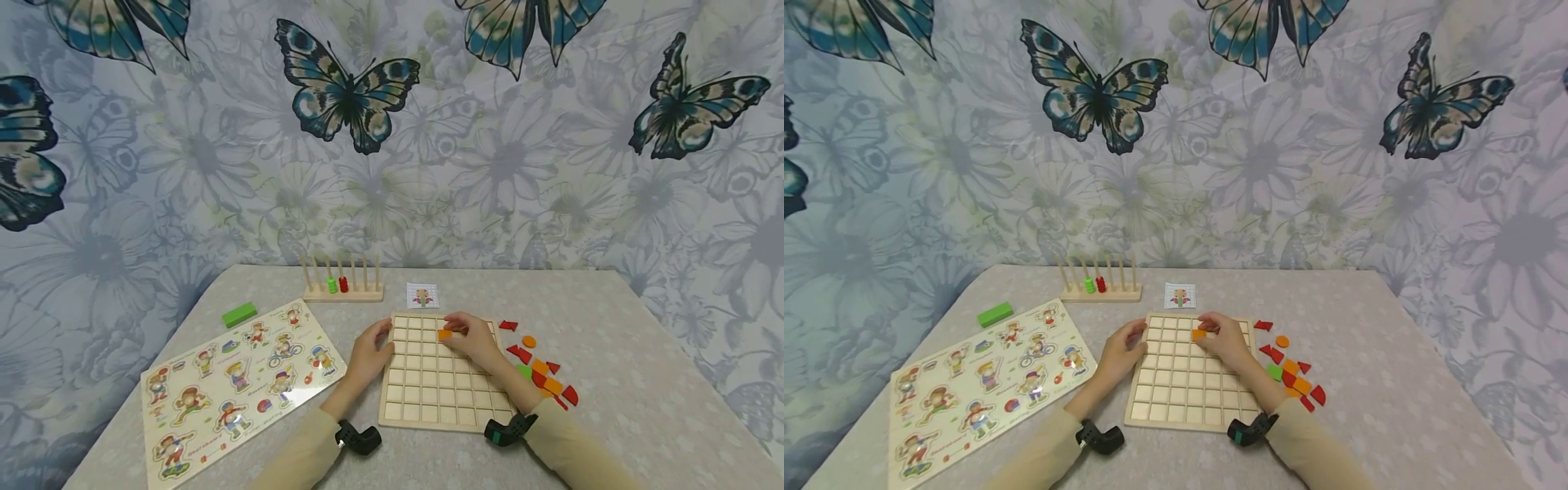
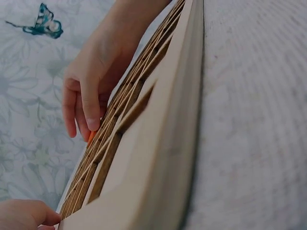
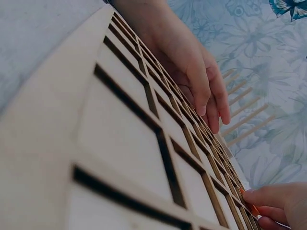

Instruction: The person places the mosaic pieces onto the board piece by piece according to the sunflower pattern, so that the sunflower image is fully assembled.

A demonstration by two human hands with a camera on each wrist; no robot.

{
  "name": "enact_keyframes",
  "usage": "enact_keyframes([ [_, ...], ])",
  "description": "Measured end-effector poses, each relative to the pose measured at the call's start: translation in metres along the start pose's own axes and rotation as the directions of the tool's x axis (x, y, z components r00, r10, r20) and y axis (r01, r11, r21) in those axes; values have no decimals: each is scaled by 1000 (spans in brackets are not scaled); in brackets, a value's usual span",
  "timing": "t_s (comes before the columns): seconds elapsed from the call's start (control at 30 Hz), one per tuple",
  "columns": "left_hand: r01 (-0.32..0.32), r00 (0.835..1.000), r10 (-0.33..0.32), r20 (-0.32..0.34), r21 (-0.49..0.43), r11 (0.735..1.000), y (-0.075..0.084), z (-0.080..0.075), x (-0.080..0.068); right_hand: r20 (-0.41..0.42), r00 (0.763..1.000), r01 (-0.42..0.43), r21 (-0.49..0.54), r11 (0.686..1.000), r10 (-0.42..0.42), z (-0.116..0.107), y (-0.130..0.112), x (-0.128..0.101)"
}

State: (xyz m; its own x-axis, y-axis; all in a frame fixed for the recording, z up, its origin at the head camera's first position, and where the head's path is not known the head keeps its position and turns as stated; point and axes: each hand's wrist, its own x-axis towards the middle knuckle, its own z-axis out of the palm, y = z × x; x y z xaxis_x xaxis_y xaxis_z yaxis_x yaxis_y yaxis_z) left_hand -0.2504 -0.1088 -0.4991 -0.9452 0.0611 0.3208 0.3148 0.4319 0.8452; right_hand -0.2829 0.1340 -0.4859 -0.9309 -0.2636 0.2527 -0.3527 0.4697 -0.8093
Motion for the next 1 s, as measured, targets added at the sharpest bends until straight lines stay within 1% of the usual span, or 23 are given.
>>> enact_keyframes([
  [0.2, -3, 1000, 3, 2, 22, 1000, 3, 0, -1, -11, 1000, 15, 5, 1000, -15, -1, 2, -4],
  [0.27, 6, 1000, -6, 7, 15, 1000, 4, -1, -1, -17, 1000, 20, 9, 1000, -19, -1, 2, -5],
  [0.33, -1, 1000, 1, 9, 17, 1000, 5, -1, 0, -23, 999, 32, 7, 999, -32, -2, 1, -5],
  [0.47, -11, 1000, 11, 6, 16, 1000, 6, -2, 0, -42, 997, 68, -17, 998, -68, 0, 0, -5],
  [0.53, -18, 1000, 18, 5, 26, 1000, 4, -2, 1, -50, 996, 72, -30, 997, -73, 1, -1, -6],
  [0.7, 3, 1000, -3, 15, 15, 1000, 3, -2, 0, -52, 998, 37, -15, 999, -38, 0, -5, -7],
  [0.8, -1, 1000, 1, 16, 3, 1000, 3, -2, -1, -45, 999, 13, -5, 1000, -13, -7, -7, -6],
  [0.9, -10, 1000, 10, 9, 2, 1000, 3, -2, -1, -53, 999, 10, -1, 1000, -10, -22, -6, -2],
  [1.0, -5, 1000, 5, 6, -3, 1000, 3, -1, -1, -102, 995, 14, -6, 1000, -15, -42, -3, 2],
])
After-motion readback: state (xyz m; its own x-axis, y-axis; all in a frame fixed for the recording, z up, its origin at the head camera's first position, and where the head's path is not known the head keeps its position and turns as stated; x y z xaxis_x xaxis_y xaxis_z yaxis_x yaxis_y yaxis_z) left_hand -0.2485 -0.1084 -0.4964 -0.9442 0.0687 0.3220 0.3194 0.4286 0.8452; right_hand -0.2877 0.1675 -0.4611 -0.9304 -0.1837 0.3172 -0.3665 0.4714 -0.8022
